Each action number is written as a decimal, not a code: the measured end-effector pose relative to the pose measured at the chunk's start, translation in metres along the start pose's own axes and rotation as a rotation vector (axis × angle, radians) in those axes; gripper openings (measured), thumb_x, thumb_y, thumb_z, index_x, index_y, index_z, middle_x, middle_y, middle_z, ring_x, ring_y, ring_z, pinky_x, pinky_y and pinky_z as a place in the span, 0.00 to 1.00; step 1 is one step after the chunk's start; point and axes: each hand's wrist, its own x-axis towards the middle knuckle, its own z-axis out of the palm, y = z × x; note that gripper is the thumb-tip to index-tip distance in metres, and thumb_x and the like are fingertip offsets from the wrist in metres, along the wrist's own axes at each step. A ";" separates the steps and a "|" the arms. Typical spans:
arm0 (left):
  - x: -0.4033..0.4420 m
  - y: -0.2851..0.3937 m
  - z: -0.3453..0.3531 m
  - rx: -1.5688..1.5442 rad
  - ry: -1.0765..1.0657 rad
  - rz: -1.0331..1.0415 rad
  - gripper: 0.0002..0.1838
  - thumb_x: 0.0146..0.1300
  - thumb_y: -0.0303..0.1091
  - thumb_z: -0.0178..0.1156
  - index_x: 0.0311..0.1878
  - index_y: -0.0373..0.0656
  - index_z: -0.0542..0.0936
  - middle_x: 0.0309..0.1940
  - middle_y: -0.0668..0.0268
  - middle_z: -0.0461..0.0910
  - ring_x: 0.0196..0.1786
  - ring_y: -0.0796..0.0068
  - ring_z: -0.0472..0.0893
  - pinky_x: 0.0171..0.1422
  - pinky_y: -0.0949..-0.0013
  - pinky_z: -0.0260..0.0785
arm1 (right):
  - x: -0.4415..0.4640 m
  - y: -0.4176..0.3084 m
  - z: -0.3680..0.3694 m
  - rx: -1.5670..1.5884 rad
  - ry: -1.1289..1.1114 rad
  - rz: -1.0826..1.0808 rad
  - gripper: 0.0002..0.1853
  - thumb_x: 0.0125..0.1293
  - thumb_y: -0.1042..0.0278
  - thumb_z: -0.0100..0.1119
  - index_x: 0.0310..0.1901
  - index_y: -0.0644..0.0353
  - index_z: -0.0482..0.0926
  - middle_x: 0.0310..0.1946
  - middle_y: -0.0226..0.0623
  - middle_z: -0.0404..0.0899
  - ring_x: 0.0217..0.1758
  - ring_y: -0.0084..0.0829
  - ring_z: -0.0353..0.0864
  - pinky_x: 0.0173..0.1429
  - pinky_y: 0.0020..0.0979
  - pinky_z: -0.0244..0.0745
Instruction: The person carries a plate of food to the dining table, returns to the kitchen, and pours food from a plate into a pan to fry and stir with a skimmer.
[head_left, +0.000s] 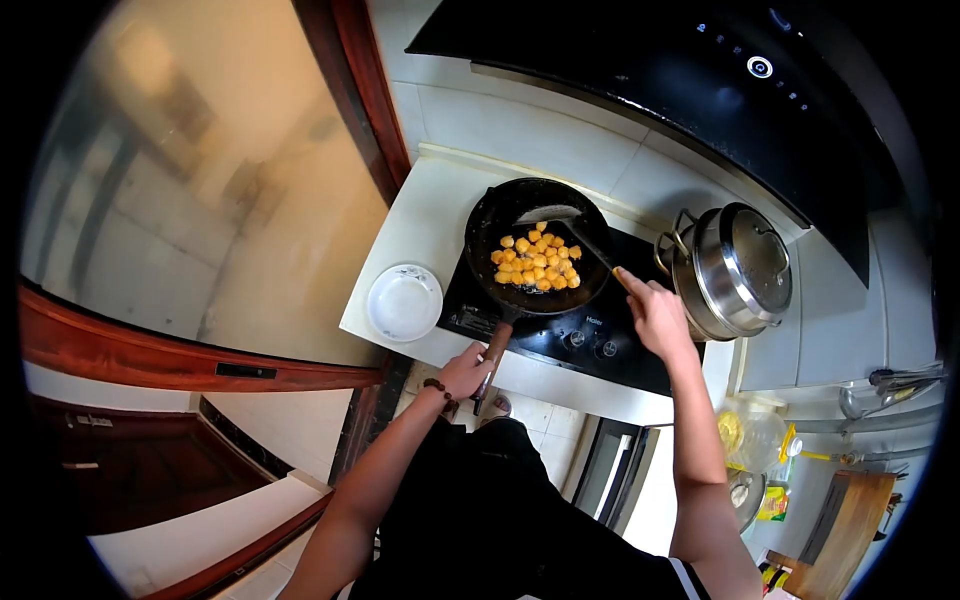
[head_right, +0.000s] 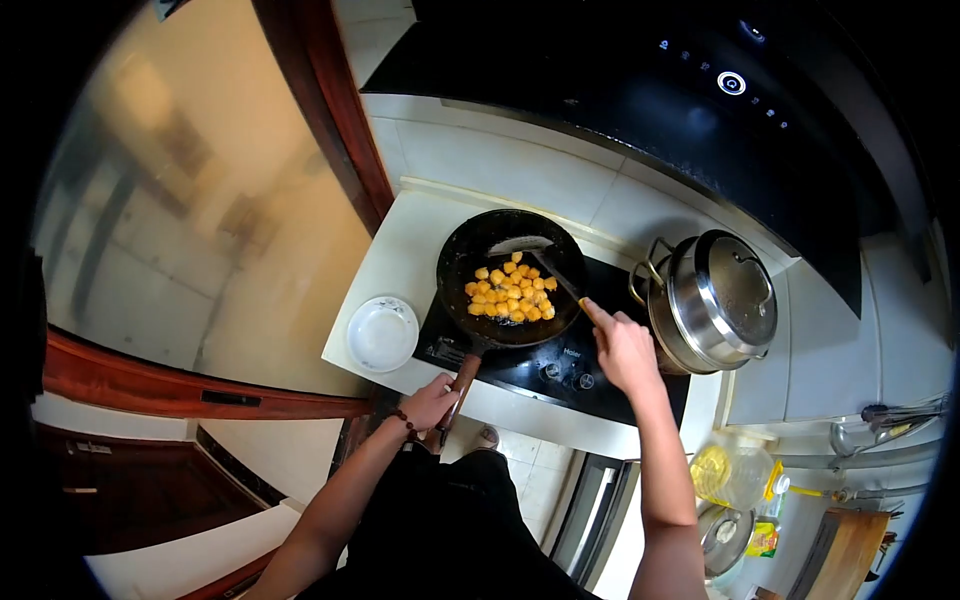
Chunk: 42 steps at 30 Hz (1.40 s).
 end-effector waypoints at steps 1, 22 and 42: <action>0.000 0.002 0.001 -0.015 -0.010 -0.011 0.14 0.74 0.39 0.52 0.53 0.39 0.69 0.27 0.64 0.80 0.27 0.74 0.78 0.32 0.66 0.70 | -0.003 -0.003 0.006 -0.007 0.006 -0.020 0.27 0.66 0.73 0.58 0.66 0.42 0.77 0.34 0.49 0.80 0.35 0.55 0.82 0.42 0.51 0.79; -0.001 0.059 -0.051 -0.561 -0.089 0.241 0.12 0.78 0.31 0.53 0.58 0.37 0.75 0.47 0.67 0.81 0.48 0.81 0.79 0.55 0.76 0.73 | -0.042 -0.258 0.141 0.441 0.220 0.387 0.37 0.64 0.74 0.57 0.73 0.74 0.57 0.59 0.66 0.70 0.58 0.64 0.75 0.55 0.51 0.78; -0.051 0.076 -0.151 -0.353 -0.118 0.140 0.13 0.73 0.32 0.59 0.54 0.34 0.73 0.32 0.67 0.75 0.15 0.84 0.70 0.16 0.76 0.60 | -0.050 -0.182 0.221 2.146 -0.153 0.921 0.13 0.73 0.59 0.62 0.35 0.53 0.69 0.20 0.20 0.63 0.17 0.14 0.58 0.20 0.22 0.54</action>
